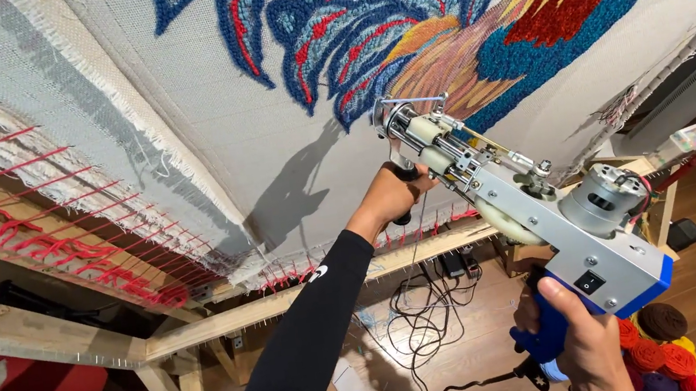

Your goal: Use a motorized tufting gun to weave colored yarn into a canvas design on a large wooden frame.

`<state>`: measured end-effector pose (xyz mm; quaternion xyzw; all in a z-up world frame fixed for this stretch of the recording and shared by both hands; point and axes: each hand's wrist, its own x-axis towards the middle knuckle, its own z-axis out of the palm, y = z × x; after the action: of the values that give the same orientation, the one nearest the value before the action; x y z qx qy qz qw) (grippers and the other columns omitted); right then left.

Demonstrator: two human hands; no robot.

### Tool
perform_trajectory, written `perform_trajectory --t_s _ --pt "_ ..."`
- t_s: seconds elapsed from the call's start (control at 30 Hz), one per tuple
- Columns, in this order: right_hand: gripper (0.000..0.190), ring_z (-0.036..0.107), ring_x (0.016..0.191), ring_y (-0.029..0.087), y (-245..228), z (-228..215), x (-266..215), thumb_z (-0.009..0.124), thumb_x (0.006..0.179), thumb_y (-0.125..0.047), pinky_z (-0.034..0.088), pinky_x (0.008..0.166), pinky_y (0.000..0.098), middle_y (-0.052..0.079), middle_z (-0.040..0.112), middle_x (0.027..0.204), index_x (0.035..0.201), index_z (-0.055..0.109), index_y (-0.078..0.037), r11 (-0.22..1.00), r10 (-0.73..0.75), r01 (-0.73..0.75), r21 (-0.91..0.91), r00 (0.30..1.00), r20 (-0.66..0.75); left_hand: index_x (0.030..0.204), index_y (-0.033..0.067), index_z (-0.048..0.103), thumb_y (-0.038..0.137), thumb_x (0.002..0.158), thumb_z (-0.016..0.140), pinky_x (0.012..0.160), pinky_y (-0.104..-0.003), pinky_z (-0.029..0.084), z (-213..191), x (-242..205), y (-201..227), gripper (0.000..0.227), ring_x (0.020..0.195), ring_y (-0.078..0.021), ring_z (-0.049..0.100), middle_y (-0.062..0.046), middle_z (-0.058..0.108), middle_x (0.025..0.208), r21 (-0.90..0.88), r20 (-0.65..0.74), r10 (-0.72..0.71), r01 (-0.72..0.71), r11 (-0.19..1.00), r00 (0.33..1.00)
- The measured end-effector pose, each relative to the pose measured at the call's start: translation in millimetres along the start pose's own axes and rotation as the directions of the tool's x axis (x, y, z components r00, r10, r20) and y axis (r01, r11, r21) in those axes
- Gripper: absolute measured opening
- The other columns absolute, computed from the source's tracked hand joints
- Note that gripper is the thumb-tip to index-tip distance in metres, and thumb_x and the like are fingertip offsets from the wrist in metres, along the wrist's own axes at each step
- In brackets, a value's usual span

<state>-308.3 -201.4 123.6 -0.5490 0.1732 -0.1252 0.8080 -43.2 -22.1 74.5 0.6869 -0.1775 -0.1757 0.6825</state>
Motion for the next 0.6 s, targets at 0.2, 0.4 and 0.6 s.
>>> perform_trajectory --t_s 0.2,0.4,0.6 --pt "0.031 0.05 0.054 0.023 2 -4 2 0.068 0.087 -0.019 0.044 0.052 0.0394 0.014 0.054 0.067 0.107 0.055 0.001 1.0 0.019 -0.019 0.015 1.0 0.008 0.137 0.0113 0.06 0.023 0.088 0.072 0.06 -0.027 0.043 -27 5 -35 0.052 0.068 -0.0089 0.05 0.0 0.06 0.083 -0.115 0.05 0.057 -0.051 0.992 0.997" --pt "0.033 0.049 0.054 0.023 3 -6 5 0.068 0.086 -0.019 0.044 0.053 0.0396 0.014 0.055 0.067 0.108 0.057 0.003 0.999 0.045 -0.045 0.016 0.999 -0.015 0.121 0.0031 0.066 0.043 0.095 0.067 0.084 -0.031 0.056 -59 -5 23 0.047 0.095 -0.0136 0.068 -0.004 0.072 0.105 -0.742 -0.192 -0.033 -0.123 0.659 0.981" --pt "0.038 0.049 0.054 0.022 -1 0 3 0.067 0.087 -0.021 0.044 0.054 0.0387 0.014 0.055 0.066 0.112 0.061 0.007 0.999 0.042 -0.042 -0.001 0.999 0.009 0.113 0.0042 0.071 0.034 0.097 0.069 0.085 -0.034 0.055 -69 15 12 0.034 0.093 -0.0158 0.067 -0.003 0.07 0.1 -0.786 -0.258 -0.09 -0.154 0.599 0.962"
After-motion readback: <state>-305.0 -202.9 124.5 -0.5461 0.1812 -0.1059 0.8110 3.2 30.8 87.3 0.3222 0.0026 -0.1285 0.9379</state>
